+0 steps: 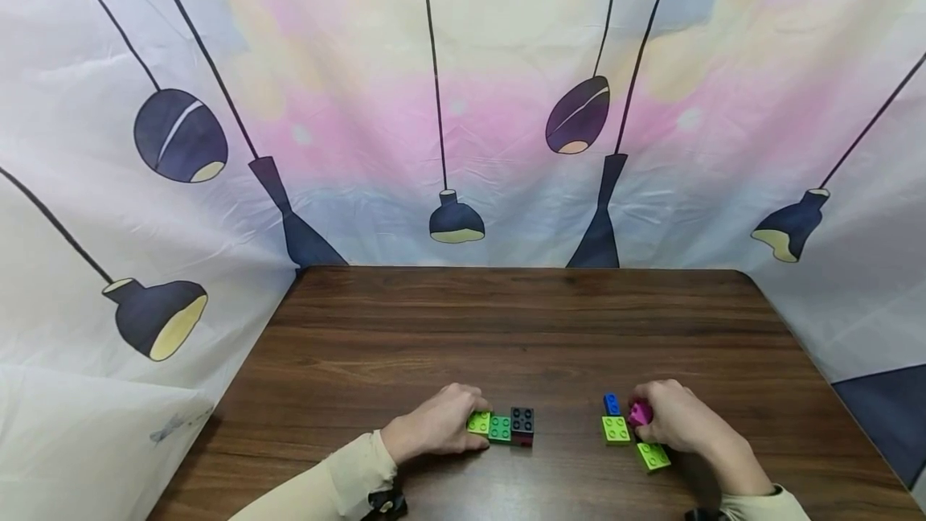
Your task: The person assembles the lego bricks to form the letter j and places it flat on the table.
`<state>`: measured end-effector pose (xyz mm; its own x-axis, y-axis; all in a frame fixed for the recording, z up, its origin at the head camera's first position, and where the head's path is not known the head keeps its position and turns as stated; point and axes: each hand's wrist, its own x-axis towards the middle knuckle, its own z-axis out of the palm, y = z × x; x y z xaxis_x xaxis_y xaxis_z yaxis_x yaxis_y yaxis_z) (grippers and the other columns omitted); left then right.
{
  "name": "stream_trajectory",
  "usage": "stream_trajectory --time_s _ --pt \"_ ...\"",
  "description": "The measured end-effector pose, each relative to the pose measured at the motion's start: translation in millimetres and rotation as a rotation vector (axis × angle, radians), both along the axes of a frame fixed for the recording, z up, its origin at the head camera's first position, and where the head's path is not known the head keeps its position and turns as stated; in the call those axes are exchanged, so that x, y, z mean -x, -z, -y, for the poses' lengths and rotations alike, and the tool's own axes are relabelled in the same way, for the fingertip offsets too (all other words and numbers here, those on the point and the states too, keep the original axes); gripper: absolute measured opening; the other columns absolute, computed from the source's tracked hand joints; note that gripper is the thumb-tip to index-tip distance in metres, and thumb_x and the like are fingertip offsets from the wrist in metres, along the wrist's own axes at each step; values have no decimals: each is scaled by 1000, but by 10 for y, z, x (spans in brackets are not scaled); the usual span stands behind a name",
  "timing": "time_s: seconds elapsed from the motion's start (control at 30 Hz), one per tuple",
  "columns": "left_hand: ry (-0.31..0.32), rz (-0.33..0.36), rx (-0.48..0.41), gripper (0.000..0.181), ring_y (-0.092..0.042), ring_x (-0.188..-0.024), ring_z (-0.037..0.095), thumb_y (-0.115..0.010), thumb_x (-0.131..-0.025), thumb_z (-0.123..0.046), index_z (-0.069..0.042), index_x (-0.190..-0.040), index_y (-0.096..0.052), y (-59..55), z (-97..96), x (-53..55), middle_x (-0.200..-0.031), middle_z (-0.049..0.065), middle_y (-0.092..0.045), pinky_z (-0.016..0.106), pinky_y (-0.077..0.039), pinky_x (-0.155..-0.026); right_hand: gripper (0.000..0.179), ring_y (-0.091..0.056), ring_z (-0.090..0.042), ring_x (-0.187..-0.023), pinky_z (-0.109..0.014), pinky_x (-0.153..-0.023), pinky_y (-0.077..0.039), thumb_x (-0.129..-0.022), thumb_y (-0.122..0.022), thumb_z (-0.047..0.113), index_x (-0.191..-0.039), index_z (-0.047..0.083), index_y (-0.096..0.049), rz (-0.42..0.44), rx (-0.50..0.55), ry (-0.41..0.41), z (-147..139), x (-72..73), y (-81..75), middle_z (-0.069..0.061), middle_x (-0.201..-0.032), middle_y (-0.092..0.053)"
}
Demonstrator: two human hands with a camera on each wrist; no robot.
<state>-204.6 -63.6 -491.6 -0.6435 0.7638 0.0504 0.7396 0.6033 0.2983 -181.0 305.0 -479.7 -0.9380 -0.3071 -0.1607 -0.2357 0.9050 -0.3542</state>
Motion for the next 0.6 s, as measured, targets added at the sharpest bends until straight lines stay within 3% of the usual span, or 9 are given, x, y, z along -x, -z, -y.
stream_trajectory --time_s 0.3,0.6 --pt "-9 2 6 36 -50 -70 -4 -83 -76 -28 -12 -107 -74 -4 -2 -11 -88 -7 -66 6 -41 -61 31 -47 -9 -63 -24 -52 -39 -75 -81 23 -98 7 -67 15 -8 31 33 22 -19 3 -76 -57" --pt "-13 -1 7 36 -51 -71 -4 -83 -77 -28 -12 -107 -73 -13 -5 -14 -89 -7 -66 7 -42 -62 30 -43 -3 -61 -22 -51 -36 -77 -80 30 -93 10 -65 -136 41 -33 42 24 -79 6 -74 -53"
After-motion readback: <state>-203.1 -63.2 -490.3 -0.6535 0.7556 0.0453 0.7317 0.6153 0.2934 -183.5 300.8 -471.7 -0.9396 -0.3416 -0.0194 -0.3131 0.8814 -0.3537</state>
